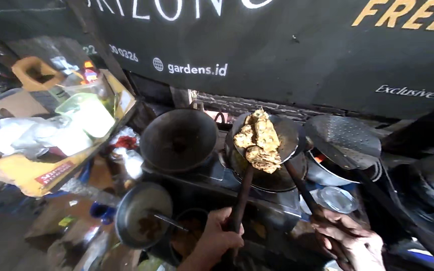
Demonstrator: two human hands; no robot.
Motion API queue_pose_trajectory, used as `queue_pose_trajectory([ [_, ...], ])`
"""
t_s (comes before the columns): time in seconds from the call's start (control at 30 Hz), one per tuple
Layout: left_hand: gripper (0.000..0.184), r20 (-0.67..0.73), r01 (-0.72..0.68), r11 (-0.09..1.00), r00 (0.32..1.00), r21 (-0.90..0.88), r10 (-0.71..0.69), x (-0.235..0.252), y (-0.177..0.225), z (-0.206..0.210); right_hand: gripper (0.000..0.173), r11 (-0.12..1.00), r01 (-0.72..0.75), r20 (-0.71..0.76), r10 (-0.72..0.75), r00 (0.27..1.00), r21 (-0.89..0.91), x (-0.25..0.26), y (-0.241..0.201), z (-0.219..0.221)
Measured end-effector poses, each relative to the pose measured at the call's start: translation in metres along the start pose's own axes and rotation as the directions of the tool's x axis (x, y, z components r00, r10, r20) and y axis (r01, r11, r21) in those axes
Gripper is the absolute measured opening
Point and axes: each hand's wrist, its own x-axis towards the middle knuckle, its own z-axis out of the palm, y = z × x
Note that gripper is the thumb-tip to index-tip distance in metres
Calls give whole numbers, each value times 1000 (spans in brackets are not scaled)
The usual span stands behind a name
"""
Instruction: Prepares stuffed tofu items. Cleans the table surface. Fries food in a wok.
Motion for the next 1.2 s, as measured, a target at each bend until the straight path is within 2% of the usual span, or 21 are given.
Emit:
queue_pose_trajectory([
  [0.2,31,-130,-156,987,979,29,158,-16,27,-27,32,989,-52,164,28,986,142,26,-19,82],
  [0.4,31,-405,-66,989,907,135,116,-20,45,-68,27,940,-314,312,261,914,134,50,-32,178],
  [0.6,20,-550,16,992,833,124,55,-12,45,-110,12,857,-503,417,420,806,110,74,-15,238],
  [0.7,19,-579,25,997,815,71,21,-7,40,-125,11,843,-529,438,441,784,98,82,-4,253],
  [0.87,21,-550,11,999,835,50,19,1,39,-141,13,856,-515,463,437,771,49,86,8,258],
  [0.93,18,-536,6,998,844,59,26,3,41,-145,24,862,-507,479,449,754,-9,86,12,255],
  [1.1,14,-538,126,991,839,50,-79,-2,53,-147,32,893,-449,473,401,785,-12,75,17,240],
  [1.2,23,-556,141,990,823,-2,-118,-3,51,-149,34,912,-410,496,357,792,-4,70,21,235],
])
